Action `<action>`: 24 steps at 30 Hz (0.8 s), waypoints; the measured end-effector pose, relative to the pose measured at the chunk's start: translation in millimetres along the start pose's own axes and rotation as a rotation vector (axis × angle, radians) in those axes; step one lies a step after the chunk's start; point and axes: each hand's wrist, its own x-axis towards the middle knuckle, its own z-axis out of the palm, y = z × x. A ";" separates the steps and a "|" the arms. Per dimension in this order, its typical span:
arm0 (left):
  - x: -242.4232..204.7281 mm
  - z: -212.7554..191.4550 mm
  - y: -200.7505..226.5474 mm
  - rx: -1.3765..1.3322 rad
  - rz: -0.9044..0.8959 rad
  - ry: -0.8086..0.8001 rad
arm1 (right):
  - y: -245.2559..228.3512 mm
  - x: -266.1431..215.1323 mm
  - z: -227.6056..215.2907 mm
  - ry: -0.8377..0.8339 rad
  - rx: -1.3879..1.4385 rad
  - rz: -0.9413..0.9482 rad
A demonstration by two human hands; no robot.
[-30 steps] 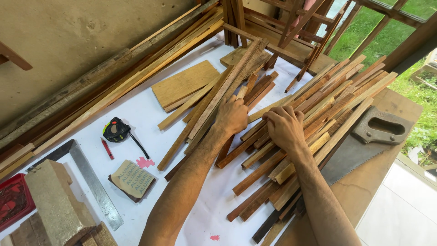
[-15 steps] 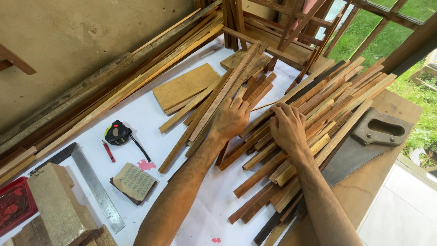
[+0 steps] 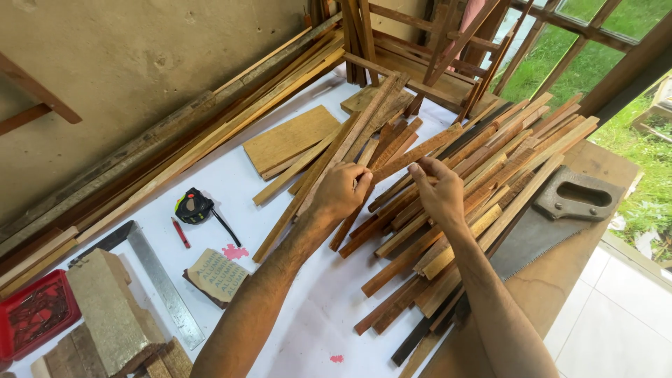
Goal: Sorting, inspecting, and organizing various wood slats and pieces on a workbench.
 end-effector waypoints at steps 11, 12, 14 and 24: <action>-54.2 -70.8 71.4 0.058 -0.142 -0.114 | -75.4 -25.3 30.7 -0.144 0.770 0.341; -58.1 -78.7 72.6 0.063 -0.169 -0.144 | -87.4 -28.0 34.3 -0.153 0.774 0.355; -72.6 -102.0 85.2 0.065 -0.198 -0.173 | -105.1 -31.0 44.4 -0.189 0.756 0.331; -179.0 -176.2 104.8 0.039 -0.302 -0.062 | -191.6 -83.7 100.1 -0.525 0.640 0.141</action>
